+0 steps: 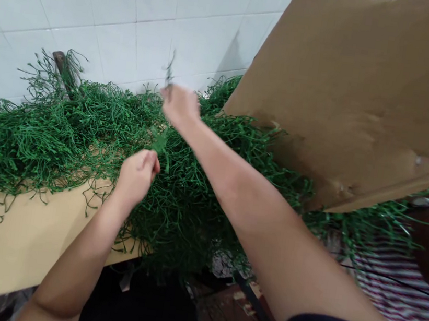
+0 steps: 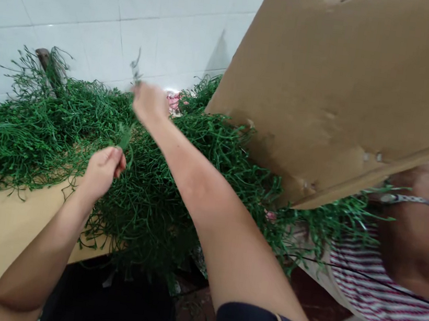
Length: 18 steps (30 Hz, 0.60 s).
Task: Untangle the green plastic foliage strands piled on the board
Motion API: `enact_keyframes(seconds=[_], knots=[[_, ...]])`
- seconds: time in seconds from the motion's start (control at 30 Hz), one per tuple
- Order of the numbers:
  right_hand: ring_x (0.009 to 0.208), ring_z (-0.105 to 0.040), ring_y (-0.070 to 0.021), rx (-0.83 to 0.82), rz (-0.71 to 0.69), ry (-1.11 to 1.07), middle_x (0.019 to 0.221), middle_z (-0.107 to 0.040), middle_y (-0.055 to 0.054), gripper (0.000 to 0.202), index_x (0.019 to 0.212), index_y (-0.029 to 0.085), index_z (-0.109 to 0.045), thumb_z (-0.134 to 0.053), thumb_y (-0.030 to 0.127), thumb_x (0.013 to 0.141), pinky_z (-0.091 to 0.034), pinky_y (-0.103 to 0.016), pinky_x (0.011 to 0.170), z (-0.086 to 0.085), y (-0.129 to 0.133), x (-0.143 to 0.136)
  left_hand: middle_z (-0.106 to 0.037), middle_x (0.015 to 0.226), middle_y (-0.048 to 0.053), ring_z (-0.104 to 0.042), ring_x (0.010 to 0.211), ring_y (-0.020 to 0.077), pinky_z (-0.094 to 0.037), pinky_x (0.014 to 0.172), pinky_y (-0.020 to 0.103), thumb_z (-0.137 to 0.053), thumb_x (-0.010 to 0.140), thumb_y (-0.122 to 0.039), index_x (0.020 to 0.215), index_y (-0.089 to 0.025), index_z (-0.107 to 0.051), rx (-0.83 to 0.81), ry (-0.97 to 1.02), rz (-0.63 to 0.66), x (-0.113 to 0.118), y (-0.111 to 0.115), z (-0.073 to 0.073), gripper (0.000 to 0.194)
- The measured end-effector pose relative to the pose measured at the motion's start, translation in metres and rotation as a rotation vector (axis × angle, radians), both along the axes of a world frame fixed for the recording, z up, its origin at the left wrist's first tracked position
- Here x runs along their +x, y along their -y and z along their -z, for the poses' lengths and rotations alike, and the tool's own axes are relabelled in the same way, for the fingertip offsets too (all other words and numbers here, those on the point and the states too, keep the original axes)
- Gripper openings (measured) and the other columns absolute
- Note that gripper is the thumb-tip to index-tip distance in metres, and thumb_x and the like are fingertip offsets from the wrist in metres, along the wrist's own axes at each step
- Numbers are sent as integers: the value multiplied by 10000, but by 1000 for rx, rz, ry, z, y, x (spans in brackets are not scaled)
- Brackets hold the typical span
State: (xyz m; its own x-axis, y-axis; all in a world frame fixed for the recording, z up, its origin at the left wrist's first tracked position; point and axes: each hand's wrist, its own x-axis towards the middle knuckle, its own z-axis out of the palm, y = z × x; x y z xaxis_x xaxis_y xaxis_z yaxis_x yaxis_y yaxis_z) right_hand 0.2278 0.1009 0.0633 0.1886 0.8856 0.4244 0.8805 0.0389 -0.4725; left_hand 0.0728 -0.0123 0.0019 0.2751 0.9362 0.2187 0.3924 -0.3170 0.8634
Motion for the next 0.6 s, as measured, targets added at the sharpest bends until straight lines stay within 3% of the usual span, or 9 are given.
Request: enact_keyframes(seconds=[0.1, 0.13, 0.23, 0.37, 0.47, 0.6], knots=[[799, -562, -156, 48, 305, -161, 918, -630, -173, 376, 1000, 34, -610, -316, 261, 941, -354, -295, 666, 1, -10, 44, -480, 536, -17, -451, 544, 120, -330, 553, 256, -362, 894, -404, 606, -198, -493, -13, -154, 134, -9, 18, 7, 377], [787, -558, -157, 80, 284, -137, 886, -630, -160, 371, 965, 37, -619, -329, 266, 937, -359, -292, 661, 2, -10, 56, -489, 546, -16, -458, 548, 119, -338, 554, 253, -359, 893, -411, 622, -198, -501, -31, -136, 139, -12, 19, 8, 373], [671, -516, -137, 114, 78, -36, 705, -574, -79, 401, 838, 80, -615, -331, 344, 941, -378, -284, 620, 5, 1, 65, -450, 535, -25, -437, 524, 111, -344, 541, 245, -371, 882, -398, 644, -195, -503, -30, -21, 49, -20, 6, 8, 340], [583, -432, -105, 89, -233, 15, 607, -450, -18, 481, 839, 121, -582, -250, 449, 954, -398, -277, 593, 3, 26, 38, -431, 538, -29, -424, 527, 107, -338, 535, 240, -396, 875, -374, 666, -193, -524, 42, -4, 20, -20, -9, 5, 305], [568, -385, -89, 44, -395, -63, 609, -397, 3, 463, 858, 130, -560, -234, 442, 960, -388, -261, 582, -2, 46, 22, -428, 536, -33, -424, 517, 106, -324, 524, 241, -400, 876, -364, 701, -191, -550, 53, -49, 4, -21, -9, 7, 288], [567, -357, -75, -33, -582, -145, 594, -362, 32, 319, 811, 143, -537, -362, 375, 942, -353, -235, 573, -3, 68, 10, -478, 563, -27, -460, 532, 112, -335, 536, 242, -412, 874, -370, 753, -189, -569, 78, -93, -24, -23, -8, 7, 269]])
